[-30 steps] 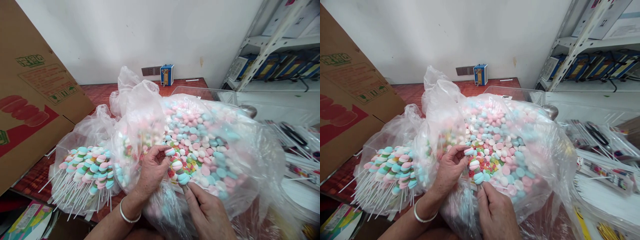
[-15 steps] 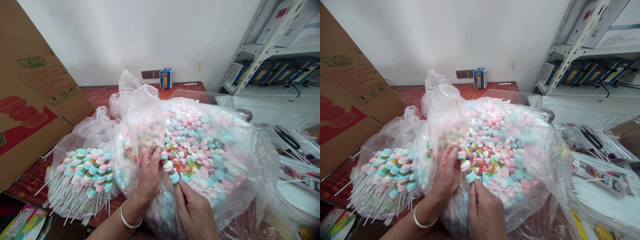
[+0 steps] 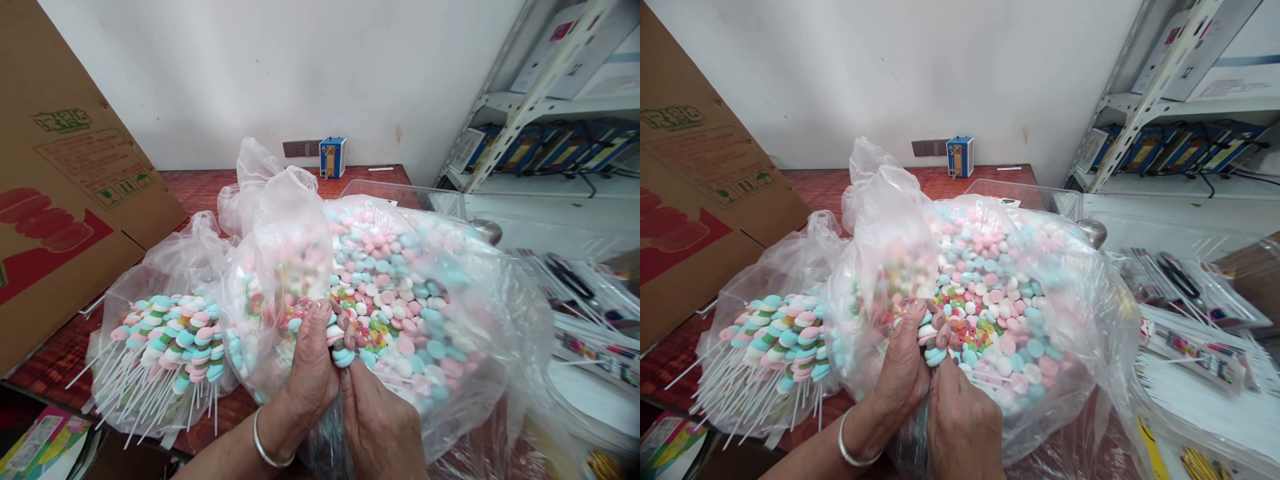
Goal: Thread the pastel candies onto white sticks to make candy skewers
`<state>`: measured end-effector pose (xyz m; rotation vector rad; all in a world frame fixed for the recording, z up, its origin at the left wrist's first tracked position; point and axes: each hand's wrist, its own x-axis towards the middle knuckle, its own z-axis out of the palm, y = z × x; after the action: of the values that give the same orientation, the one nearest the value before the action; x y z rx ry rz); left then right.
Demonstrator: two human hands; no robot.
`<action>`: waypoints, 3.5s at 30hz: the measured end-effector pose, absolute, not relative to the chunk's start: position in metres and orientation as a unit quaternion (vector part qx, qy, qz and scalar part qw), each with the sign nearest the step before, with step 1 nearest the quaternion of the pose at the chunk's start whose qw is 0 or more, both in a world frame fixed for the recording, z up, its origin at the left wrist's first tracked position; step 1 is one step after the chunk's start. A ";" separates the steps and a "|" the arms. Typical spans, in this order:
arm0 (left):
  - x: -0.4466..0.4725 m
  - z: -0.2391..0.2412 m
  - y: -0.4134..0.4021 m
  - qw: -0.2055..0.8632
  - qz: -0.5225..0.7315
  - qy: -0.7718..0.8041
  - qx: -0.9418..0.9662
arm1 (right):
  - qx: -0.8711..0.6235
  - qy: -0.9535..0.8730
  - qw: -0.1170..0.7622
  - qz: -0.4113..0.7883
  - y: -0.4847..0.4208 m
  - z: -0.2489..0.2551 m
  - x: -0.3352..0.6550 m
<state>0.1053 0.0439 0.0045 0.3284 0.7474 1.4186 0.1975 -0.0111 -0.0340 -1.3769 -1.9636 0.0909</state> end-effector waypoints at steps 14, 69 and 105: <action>0.091 0.006 0.045 0.720 0.572 0.331 0.212 | -0.412 -0.294 0.435 0.745 -0.004 -0.026 0.209; 0.068 -0.008 0.061 0.577 0.573 0.477 0.333 | -0.518 -0.584 0.306 0.545 -0.008 -0.019 0.256; 0.051 -0.011 0.079 0.616 0.527 0.522 0.266 | -0.615 -0.772 -0.117 0.109 0.070 0.036 0.239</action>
<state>0.0514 0.0787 -0.0111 0.6132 1.2020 1.2126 0.2385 0.0695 0.0360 -2.0916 -2.6239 0.3722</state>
